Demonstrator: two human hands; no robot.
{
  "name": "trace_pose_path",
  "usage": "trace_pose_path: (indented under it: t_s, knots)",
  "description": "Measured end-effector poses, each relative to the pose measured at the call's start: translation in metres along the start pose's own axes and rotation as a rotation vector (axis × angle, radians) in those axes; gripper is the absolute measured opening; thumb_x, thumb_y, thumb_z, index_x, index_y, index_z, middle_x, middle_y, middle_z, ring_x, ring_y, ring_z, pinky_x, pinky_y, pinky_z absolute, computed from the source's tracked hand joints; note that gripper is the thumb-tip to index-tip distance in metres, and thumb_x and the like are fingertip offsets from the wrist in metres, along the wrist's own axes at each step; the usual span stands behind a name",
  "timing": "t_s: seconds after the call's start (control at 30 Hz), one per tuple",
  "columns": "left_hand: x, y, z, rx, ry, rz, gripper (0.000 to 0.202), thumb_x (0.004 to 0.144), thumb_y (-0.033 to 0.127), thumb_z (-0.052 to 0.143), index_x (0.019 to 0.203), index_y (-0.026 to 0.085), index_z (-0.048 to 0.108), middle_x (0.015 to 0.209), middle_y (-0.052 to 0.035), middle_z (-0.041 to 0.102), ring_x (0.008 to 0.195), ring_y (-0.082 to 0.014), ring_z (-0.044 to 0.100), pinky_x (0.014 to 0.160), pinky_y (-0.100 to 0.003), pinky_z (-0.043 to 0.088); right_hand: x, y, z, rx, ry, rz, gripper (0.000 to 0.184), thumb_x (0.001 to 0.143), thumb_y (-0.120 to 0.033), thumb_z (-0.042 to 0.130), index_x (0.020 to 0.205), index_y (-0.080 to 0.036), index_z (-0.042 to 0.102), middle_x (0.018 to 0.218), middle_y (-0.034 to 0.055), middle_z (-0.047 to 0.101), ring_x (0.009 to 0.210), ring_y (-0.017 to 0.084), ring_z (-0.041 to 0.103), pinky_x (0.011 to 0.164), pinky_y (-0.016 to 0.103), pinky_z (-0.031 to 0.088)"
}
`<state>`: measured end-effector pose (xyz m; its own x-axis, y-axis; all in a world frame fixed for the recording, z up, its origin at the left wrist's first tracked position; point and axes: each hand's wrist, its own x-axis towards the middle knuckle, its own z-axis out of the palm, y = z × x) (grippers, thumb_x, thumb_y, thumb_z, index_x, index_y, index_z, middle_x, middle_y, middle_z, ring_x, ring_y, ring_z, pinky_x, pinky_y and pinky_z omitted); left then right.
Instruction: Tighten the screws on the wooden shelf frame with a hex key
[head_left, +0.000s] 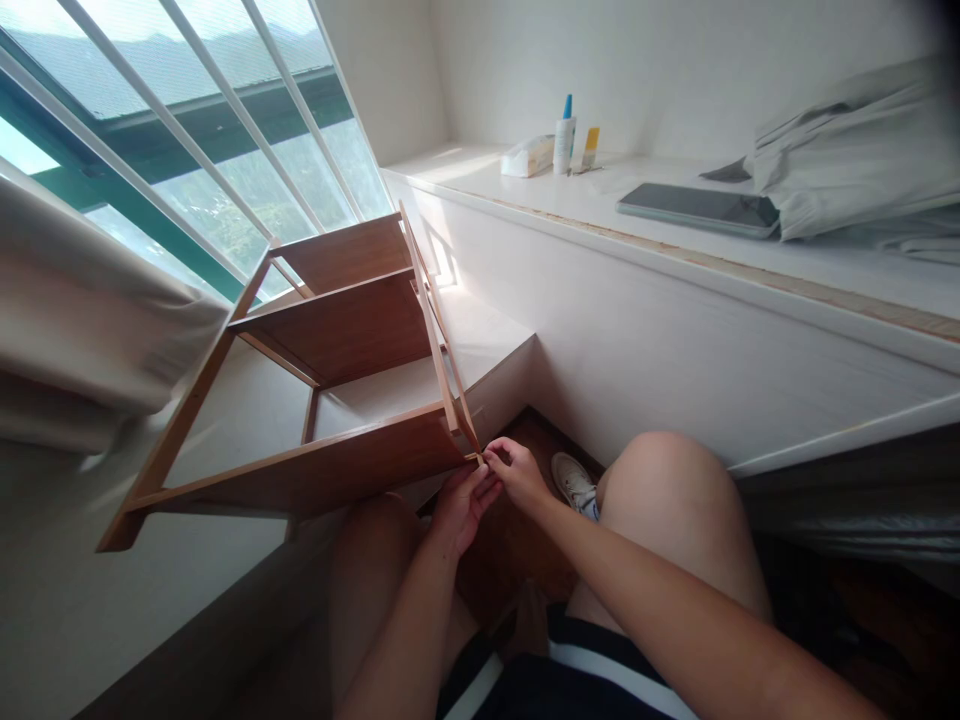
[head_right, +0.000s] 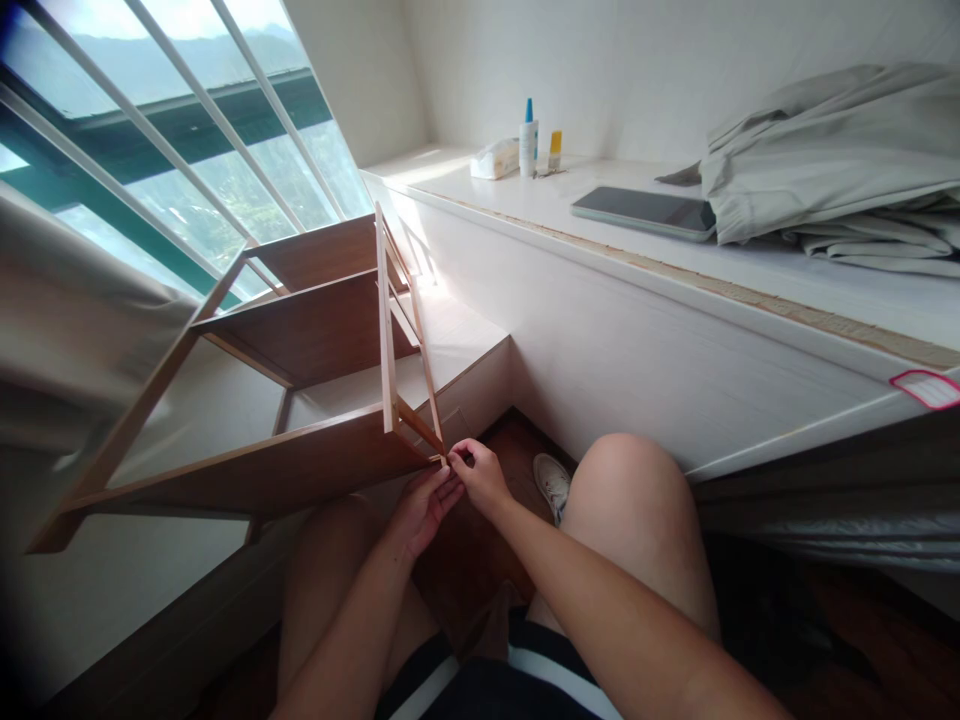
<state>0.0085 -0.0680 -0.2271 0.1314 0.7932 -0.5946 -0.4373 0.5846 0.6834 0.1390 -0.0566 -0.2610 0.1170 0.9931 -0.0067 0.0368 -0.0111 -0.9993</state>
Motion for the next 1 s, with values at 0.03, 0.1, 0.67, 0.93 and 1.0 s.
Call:
trace_pose_path:
  t_s: [0.03,0.1,0.67,0.93,1.0]
  knots:
    - [-0.001,0.000,-0.001,-0.011,-0.010,-0.002,0.024,0.071,0.020,0.085,0.091,0.016,0.073,0.098,-0.0082,0.077,0.087,-0.0173,0.073,0.087,-0.033,0.059,0.001,0.001,-0.001,-0.005,-0.015,-0.001,0.020,0.085,-0.039,0.061,0.084,-0.020,0.068,0.080,0.0019,0.068,0.075,0.018,0.059,0.071,0.028,0.044]
    - [-0.002,-0.001,-0.001,-0.032,-0.026,0.002,0.025,0.072,0.019,0.085,0.093,0.016,0.073,0.098,-0.0077,0.076,0.088,-0.0164,0.072,0.089,-0.032,0.059,0.002,0.001,-0.003,-0.015,-0.046,-0.006,0.021,0.086,-0.040,0.060,0.085,-0.020,0.068,0.081,0.0016,0.068,0.075,0.018,0.059,0.071,0.028,0.044]
    - [0.002,-0.007,0.001,-0.022,0.047,0.069,0.038,0.061,0.027,0.092,0.092,0.016,0.072,0.086,-0.0035,0.073,0.076,-0.0124,0.067,0.077,-0.027,0.054,0.009,-0.005,-0.005,-0.204,-0.151,-0.080,0.029,0.095,-0.038,0.050,0.071,-0.022,0.056,0.073,-0.0011,0.056,0.070,0.016,0.049,0.067,0.026,0.034]
    - [0.003,-0.007,0.002,-0.074,0.063,0.082,0.031,0.065,0.030,0.088,0.089,0.016,0.073,0.086,-0.0045,0.074,0.075,-0.0121,0.067,0.074,-0.025,0.053,0.015,-0.003,-0.001,-0.191,-0.157,-0.006,0.043,0.095,-0.049,0.047,0.062,-0.021,0.050,0.060,-0.0025,0.052,0.060,0.014,0.046,0.057,0.026,0.030]
    - [0.003,-0.007,0.002,-0.082,0.073,0.087,0.031,0.067,0.033,0.087,0.088,0.015,0.073,0.086,-0.0052,0.074,0.073,-0.0117,0.066,0.070,-0.024,0.053,0.016,-0.003,-0.002,-0.185,-0.152,0.007,0.045,0.094,-0.052,0.048,0.061,-0.021,0.049,0.059,-0.0027,0.051,0.059,0.014,0.045,0.057,0.025,0.030]
